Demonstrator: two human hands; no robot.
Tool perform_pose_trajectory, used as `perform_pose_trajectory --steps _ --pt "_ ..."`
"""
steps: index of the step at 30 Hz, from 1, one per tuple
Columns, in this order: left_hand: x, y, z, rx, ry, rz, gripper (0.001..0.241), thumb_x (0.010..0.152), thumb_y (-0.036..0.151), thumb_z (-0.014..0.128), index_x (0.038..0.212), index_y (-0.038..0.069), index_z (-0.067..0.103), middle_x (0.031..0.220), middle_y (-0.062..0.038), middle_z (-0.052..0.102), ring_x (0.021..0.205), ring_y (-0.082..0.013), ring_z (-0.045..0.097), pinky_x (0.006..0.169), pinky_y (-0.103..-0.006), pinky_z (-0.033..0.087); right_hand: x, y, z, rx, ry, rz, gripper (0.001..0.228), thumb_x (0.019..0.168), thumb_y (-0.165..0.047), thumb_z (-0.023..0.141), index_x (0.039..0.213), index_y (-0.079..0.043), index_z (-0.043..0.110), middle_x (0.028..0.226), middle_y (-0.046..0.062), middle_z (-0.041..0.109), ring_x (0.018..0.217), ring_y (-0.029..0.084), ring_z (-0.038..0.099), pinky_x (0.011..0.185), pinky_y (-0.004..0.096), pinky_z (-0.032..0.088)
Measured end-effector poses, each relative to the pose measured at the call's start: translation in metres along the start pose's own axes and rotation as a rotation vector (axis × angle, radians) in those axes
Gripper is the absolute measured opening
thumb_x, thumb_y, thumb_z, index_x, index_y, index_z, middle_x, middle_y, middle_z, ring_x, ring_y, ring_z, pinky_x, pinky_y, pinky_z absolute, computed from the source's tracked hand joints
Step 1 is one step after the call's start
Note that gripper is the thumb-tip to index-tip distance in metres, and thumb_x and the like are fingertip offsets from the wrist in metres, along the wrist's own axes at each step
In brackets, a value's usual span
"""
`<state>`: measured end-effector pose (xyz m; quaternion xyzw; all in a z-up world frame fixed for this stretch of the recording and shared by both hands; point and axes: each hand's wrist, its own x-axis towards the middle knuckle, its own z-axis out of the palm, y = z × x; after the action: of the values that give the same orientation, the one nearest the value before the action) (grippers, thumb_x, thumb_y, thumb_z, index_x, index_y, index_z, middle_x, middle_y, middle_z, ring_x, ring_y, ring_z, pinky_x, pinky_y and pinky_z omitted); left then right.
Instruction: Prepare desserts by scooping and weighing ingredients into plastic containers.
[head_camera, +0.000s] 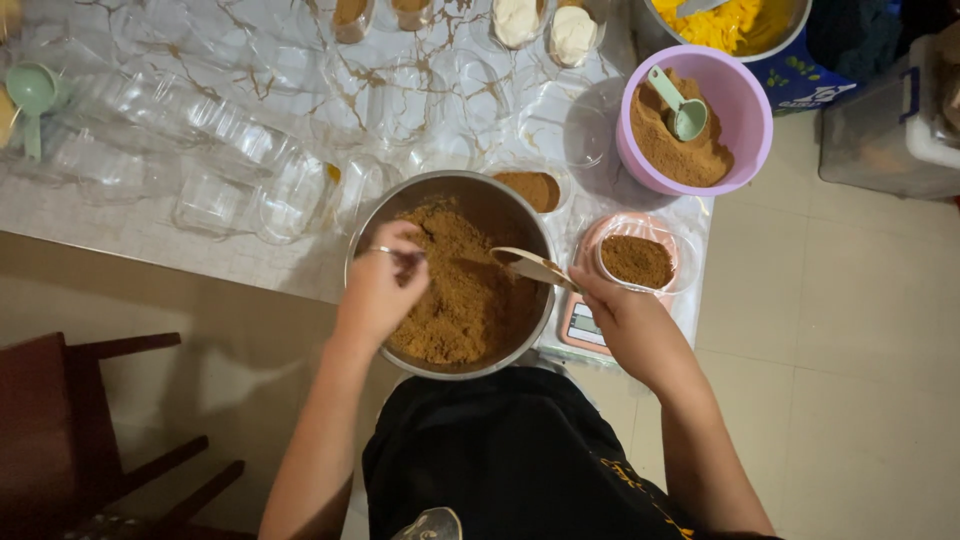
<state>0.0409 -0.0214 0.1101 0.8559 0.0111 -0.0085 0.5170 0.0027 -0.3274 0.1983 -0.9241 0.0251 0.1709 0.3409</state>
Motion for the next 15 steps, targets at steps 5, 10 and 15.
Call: perform_pose_trajectory --steps 5,10,15 --pt "0.007 -0.003 0.014 0.225 0.001 0.027 0.039 0.092 0.015 0.072 0.129 0.013 0.061 0.109 -0.012 0.075 0.091 -0.0244 0.075 0.076 -0.0376 0.06 0.0 0.0 -0.002 0.03 0.054 -0.092 0.041 0.096 -0.012 0.058 0.136 -0.015 0.064 0.097 0.019 0.072 0.087 0.029 0.071 0.082 0.037 0.053" --pt "0.016 0.013 0.054 0.127 -0.324 0.165 0.028 0.099 0.018 0.065 0.126 0.011 0.064 0.108 -0.013 0.075 0.095 -0.0235 0.071 0.085 -0.0395 0.057 -0.002 0.007 0.0 0.099 0.088 -0.032 0.041 0.098 -0.013 0.057 0.138 -0.015 0.063 0.079 0.015 0.066 0.072 0.022 0.062 0.073 0.034 0.052" --pt "0.023 0.006 0.096 0.39 -0.408 0.4 0.018 0.09 0.024 0.073 0.1 0.009 0.071 0.088 -0.012 0.073 0.088 -0.0307 0.069 0.084 -0.0461 0.052 -0.005 0.007 -0.005 0.127 0.087 0.154 0.042 0.099 -0.015 0.056 0.14 -0.019 0.064 0.073 0.019 0.06 0.068 0.025 0.055 0.066 0.037 0.05"
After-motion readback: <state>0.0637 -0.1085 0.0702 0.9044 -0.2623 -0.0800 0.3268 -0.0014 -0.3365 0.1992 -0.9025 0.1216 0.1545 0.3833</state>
